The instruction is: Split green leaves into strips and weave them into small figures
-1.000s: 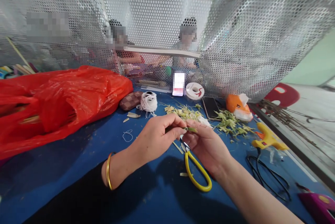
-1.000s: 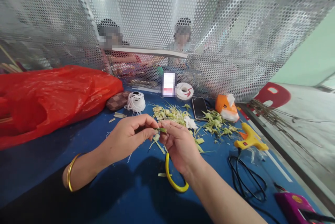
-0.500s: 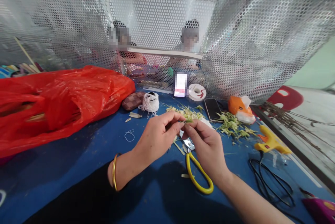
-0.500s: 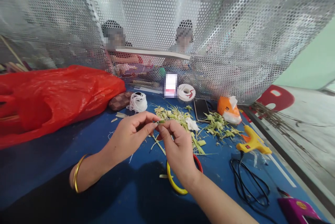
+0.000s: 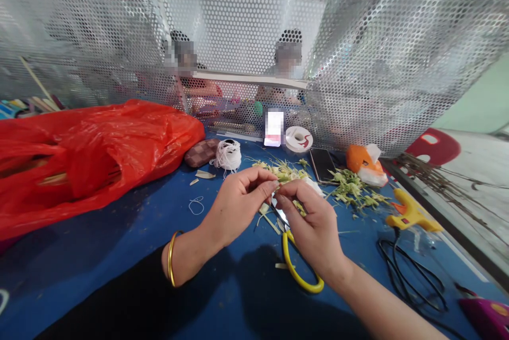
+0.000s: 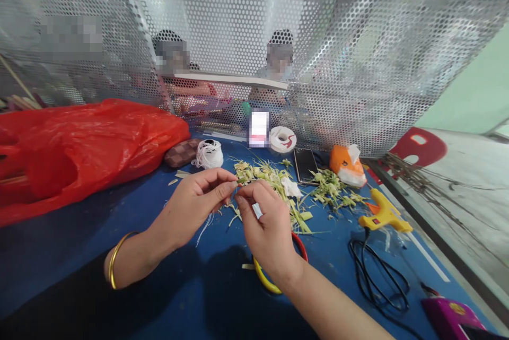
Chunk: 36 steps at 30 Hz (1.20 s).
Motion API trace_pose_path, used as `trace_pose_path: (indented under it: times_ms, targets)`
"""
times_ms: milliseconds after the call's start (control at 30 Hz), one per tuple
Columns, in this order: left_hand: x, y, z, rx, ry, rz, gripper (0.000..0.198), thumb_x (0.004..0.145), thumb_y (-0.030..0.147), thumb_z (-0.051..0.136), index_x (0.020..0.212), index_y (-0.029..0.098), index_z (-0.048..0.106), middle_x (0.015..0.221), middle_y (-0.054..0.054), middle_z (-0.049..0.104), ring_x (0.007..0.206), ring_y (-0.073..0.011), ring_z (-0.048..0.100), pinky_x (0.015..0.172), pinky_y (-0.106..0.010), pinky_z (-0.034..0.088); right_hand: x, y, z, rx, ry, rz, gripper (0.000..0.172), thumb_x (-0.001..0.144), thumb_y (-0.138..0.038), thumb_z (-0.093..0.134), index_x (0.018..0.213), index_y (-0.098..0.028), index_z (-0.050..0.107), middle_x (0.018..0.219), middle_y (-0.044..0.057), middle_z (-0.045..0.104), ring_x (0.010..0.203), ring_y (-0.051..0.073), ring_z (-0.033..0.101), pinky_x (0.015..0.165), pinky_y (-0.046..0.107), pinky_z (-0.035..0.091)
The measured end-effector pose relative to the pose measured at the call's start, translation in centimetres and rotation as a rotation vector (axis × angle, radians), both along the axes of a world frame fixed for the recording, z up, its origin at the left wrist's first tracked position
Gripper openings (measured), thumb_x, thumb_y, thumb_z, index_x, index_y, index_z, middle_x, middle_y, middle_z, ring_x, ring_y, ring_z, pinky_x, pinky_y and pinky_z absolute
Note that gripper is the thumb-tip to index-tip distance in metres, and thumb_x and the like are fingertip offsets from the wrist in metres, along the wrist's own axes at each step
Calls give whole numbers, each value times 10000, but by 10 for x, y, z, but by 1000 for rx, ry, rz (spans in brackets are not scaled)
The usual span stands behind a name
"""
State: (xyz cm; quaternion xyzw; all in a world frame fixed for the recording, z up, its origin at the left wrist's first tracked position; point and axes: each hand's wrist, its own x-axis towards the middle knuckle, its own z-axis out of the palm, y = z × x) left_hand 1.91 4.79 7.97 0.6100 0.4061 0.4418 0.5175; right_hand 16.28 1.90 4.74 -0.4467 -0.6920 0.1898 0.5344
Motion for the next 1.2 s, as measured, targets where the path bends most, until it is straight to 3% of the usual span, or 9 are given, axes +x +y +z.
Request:
trace_pose_path:
  times_ms: [400, 700, 967, 1067, 1200]
  targets:
    - [-2, 1, -3, 66, 93, 20, 117, 841, 242, 591, 876, 147, 649, 669, 28, 592, 555, -84, 484, 501, -194, 373, 0, 1, -1, -21, -8, -23, 160, 923, -179, 516, 769, -199, 557, 735, -2, 546, 704, 146, 514, 658, 274, 410]
    - [-4, 0, -12, 480, 464, 157, 145, 901, 231, 529, 845, 189, 655, 693, 16, 660, 642, -123, 585, 609, -223, 415, 3, 0, -1, -81, -43, 2, 205, 914, -176, 509, 714, -209, 473, 671, -27, 473, 631, 131, 441, 580, 253, 352]
    - [-1, -5, -18, 537, 548, 228, 123, 885, 199, 527, 833, 192, 639, 757, -1, 705, 675, -136, 623, 625, -230, 426, -8, -4, -6, -66, 36, -18, 208, 922, -191, 492, 716, -199, 517, 655, -22, 478, 606, 129, 440, 563, 253, 358]
    - [-1, -5, -17, 514, 573, 219, 124, 879, 196, 528, 826, 187, 639, 751, -1, 703, 672, -137, 619, 619, -235, 416, -6, -5, -6, -12, -57, -38, 204, 929, -175, 484, 729, -194, 523, 676, -5, 500, 627, 138, 468, 576, 258, 366]
    - [-3, -3, -14, 475, 635, 164, 145, 891, 236, 523, 844, 193, 653, 751, -1, 703, 677, -146, 619, 620, -247, 406, 2, -4, 2, 196, -422, -161, 192, 936, -159, 471, 768, -183, 561, 731, 42, 562, 661, 167, 495, 613, 298, 347]
